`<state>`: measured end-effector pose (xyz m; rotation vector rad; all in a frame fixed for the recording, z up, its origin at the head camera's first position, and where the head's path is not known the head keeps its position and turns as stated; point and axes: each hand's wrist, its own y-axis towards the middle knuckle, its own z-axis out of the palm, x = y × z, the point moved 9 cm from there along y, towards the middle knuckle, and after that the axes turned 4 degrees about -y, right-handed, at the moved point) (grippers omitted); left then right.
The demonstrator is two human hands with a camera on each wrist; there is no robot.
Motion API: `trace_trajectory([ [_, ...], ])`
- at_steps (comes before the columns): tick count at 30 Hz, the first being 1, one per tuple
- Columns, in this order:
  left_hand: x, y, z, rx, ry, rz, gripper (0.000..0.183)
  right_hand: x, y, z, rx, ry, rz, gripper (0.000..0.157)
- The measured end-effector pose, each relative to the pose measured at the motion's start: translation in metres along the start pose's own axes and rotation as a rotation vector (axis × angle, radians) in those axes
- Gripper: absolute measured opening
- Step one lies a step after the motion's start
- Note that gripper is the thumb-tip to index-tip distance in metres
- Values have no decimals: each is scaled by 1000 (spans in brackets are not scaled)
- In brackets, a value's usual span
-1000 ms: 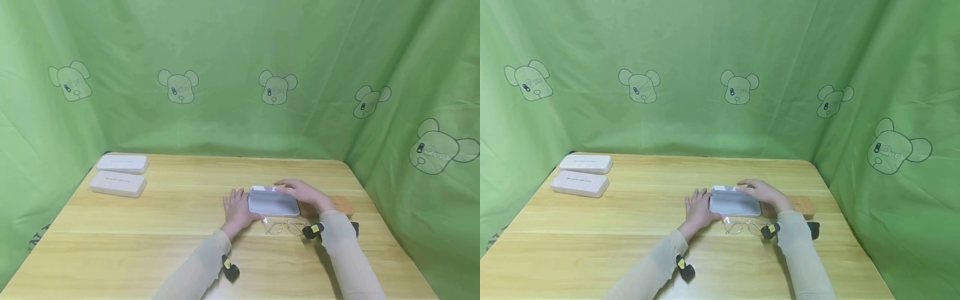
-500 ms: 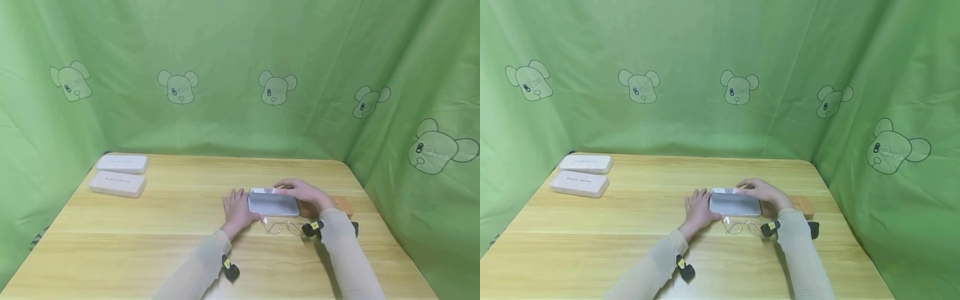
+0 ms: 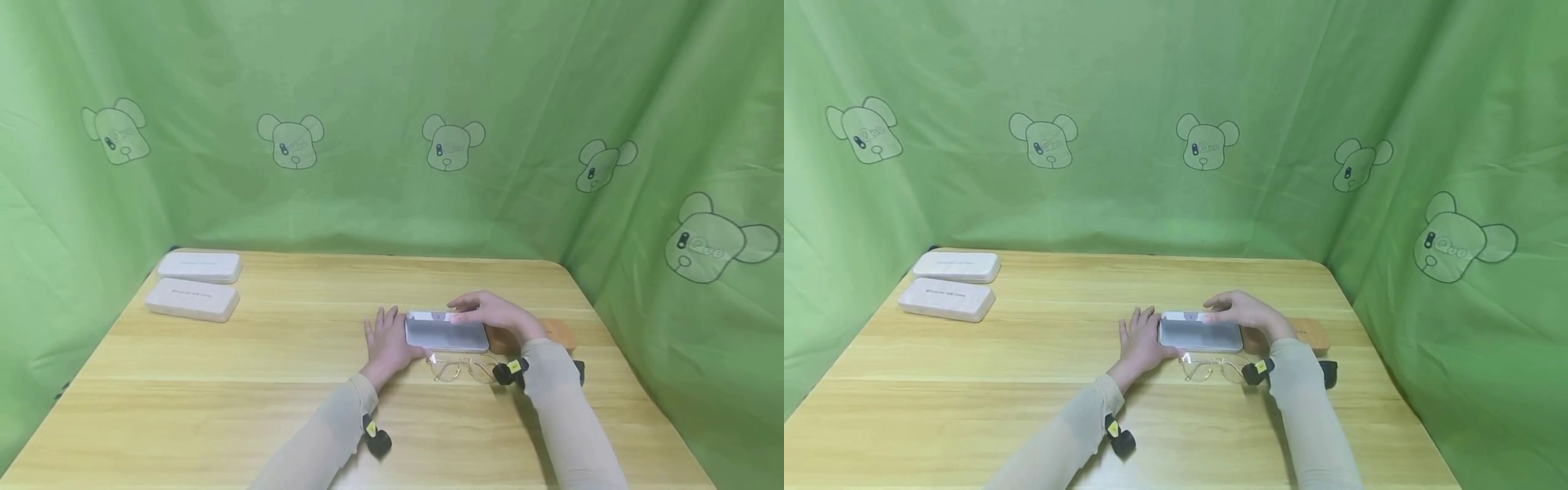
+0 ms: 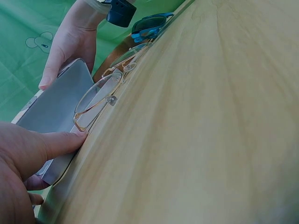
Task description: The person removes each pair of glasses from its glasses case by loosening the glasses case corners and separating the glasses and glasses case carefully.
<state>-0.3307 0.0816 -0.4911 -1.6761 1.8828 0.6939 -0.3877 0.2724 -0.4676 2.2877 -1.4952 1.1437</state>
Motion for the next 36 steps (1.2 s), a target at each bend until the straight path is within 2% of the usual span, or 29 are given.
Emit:
trace_trajectory([
  [5,0,0,0,0,2,-1,91,0,-1,2,18,13,19,65],
  [16,2,2,3,16,29,-7,94,-1,-1,3,7,-61,29,64],
  [21,3,2,3,15,20,-13,95,6,-3,4,-19,-152,13,70],
  [29,4,3,5,15,17,-16,95,11,-9,7,-77,-219,16,74],
  [36,4,3,4,6,25,-13,93,19,-11,11,-139,-293,-40,73],
])
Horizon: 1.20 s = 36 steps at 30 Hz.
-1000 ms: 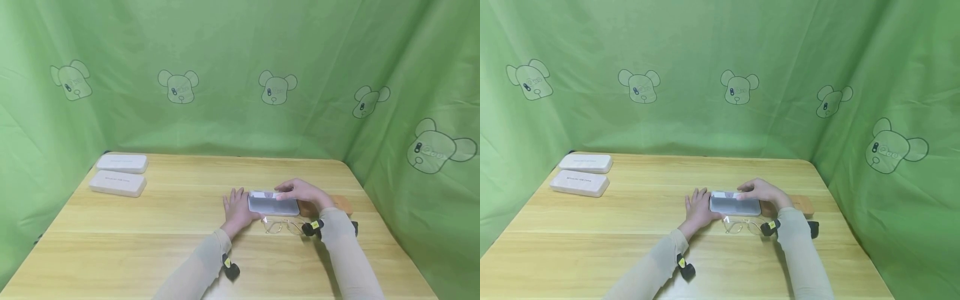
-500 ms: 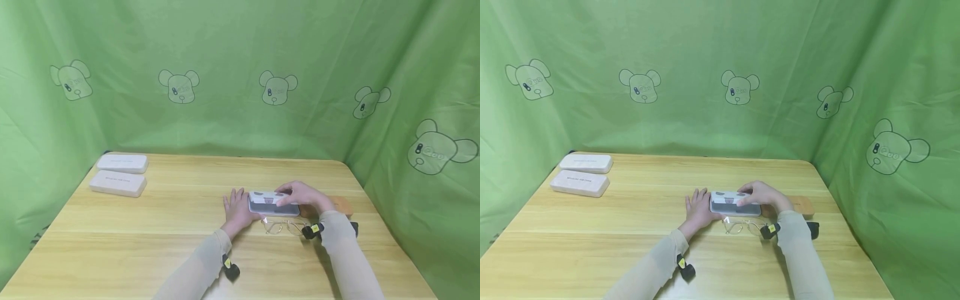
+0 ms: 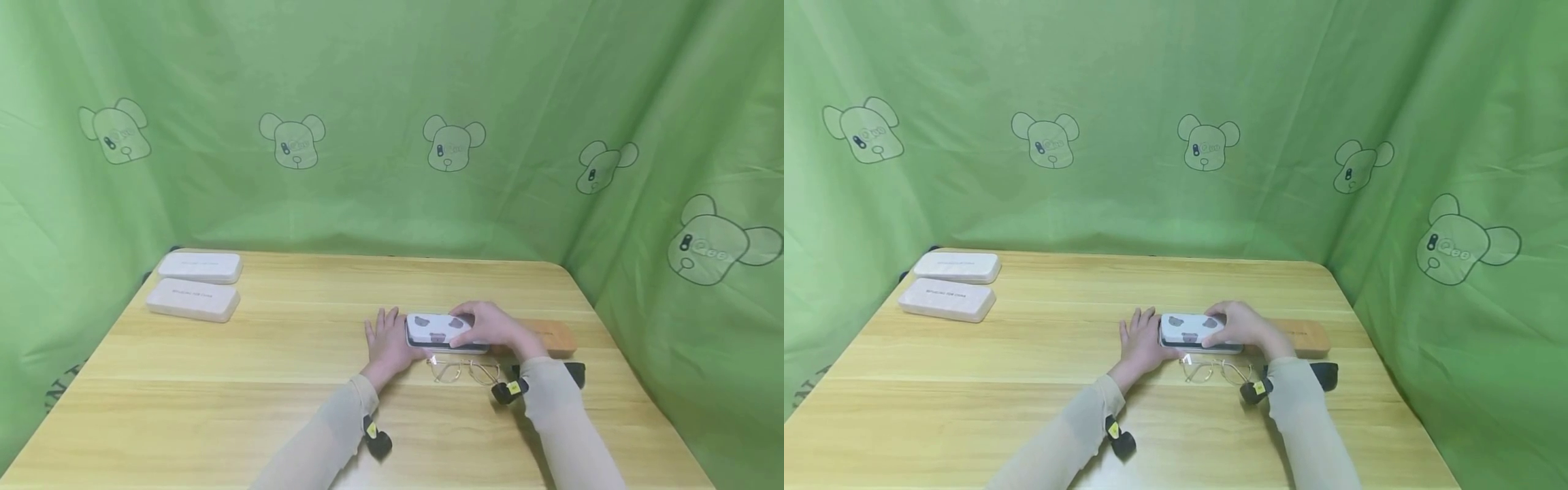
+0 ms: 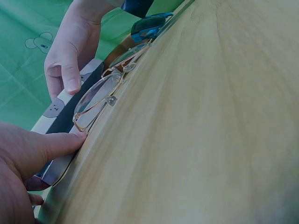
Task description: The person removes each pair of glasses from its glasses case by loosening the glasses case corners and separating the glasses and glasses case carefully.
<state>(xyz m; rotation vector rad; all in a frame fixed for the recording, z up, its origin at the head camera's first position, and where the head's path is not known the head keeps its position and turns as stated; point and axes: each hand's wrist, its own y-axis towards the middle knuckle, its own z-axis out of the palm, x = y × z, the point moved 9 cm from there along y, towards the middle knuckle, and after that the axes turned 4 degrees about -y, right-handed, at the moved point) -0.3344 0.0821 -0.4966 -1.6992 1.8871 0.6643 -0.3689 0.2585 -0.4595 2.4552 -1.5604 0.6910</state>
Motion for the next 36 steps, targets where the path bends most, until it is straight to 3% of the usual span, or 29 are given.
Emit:
trace_trajectory([
  [16,-3,-3,-4,-4,-23,0,88,10,-8,3,-101,-65,-32,76],
  [29,-4,-4,-6,-16,-12,3,88,6,-11,8,-114,-41,15,77],
  [36,-4,-3,-3,-17,0,3,88,8,-14,8,-128,-51,-10,75],
])
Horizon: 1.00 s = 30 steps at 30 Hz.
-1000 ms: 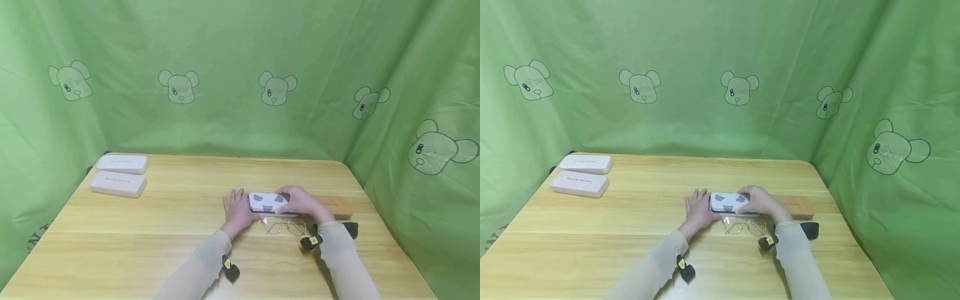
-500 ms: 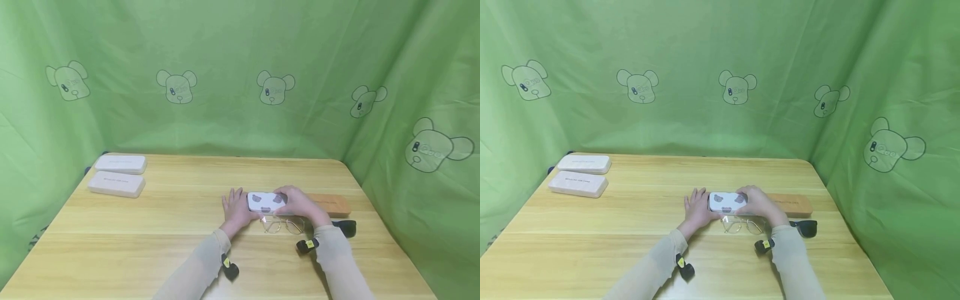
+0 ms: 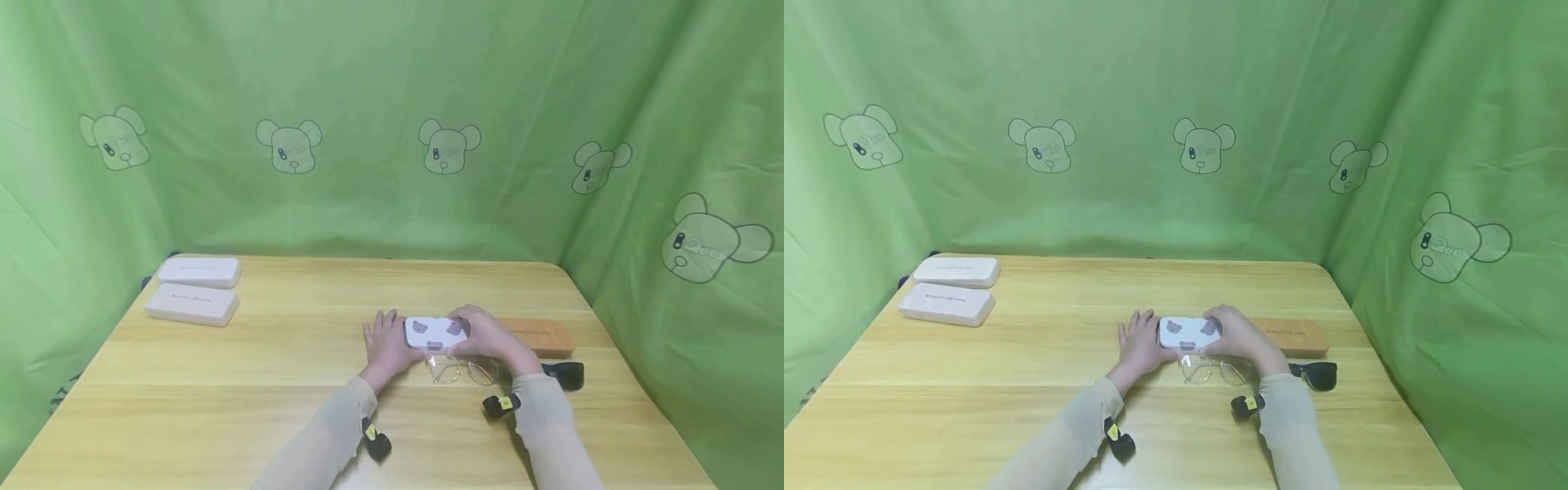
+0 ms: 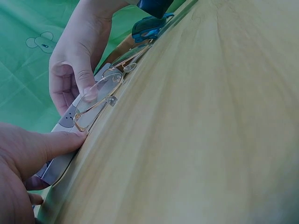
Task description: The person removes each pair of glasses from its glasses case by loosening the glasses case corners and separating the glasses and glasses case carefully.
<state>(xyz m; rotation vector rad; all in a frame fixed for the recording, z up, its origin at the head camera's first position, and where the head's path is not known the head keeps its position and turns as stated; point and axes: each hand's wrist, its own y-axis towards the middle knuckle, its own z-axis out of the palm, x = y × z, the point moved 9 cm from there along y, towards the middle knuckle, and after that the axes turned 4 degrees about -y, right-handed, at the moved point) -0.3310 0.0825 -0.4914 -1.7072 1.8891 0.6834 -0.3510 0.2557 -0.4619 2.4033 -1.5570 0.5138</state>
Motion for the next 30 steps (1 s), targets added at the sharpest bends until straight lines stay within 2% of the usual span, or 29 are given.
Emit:
trace_trajectory([
  [8,1,2,1,-1,-6,6,91,2,-2,-2,-2,1,-21,71],
  [15,1,2,-2,34,2,13,93,2,-1,0,18,-4,-18,71],
  [23,0,2,-11,130,-48,43,91,12,-2,-1,20,-23,-73,73],
  [30,7,4,-24,197,-138,35,85,12,-4,-4,21,-10,-66,78],
])
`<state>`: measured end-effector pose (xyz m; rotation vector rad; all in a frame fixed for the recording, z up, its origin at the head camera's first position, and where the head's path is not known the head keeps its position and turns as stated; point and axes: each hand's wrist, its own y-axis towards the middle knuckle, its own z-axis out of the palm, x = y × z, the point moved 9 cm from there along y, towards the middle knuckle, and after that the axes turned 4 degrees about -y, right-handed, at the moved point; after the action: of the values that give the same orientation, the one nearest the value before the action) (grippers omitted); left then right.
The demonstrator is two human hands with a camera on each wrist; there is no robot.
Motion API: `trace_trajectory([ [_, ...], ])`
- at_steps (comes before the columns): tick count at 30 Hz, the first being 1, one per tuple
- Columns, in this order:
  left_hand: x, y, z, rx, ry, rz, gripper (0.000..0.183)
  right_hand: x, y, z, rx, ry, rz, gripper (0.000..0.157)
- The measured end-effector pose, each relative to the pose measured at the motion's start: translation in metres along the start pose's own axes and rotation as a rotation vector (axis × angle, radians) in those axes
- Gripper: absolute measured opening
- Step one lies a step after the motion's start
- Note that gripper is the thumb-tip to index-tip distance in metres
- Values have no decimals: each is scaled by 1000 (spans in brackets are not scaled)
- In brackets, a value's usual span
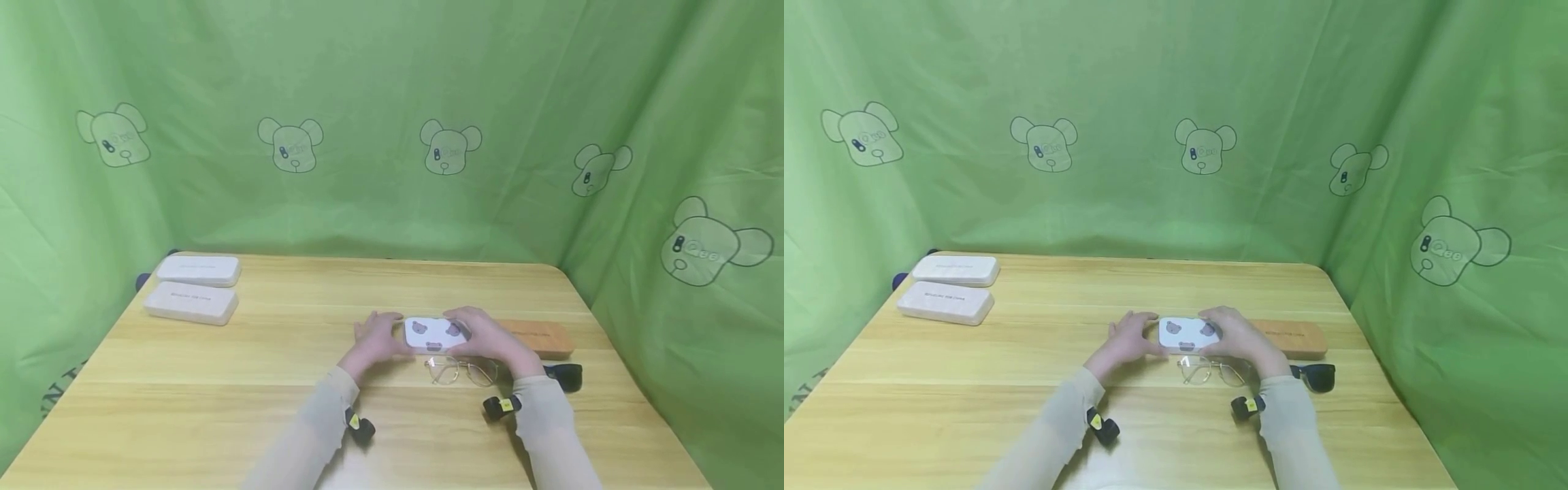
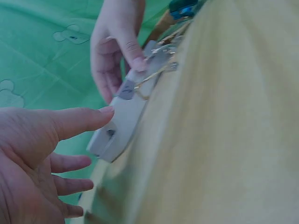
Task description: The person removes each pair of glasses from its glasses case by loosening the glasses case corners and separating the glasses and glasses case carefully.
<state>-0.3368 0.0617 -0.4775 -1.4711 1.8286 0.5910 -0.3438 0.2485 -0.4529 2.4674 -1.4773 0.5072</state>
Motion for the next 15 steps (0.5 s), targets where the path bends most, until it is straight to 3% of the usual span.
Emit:
trace_trajectory([
  [8,3,-3,-24,25,-60,-51,78,10,-1,-12,-48,-53,-38,75],
  [15,2,-8,-45,13,-190,-64,71,20,-3,-20,-76,-62,-45,65],
])
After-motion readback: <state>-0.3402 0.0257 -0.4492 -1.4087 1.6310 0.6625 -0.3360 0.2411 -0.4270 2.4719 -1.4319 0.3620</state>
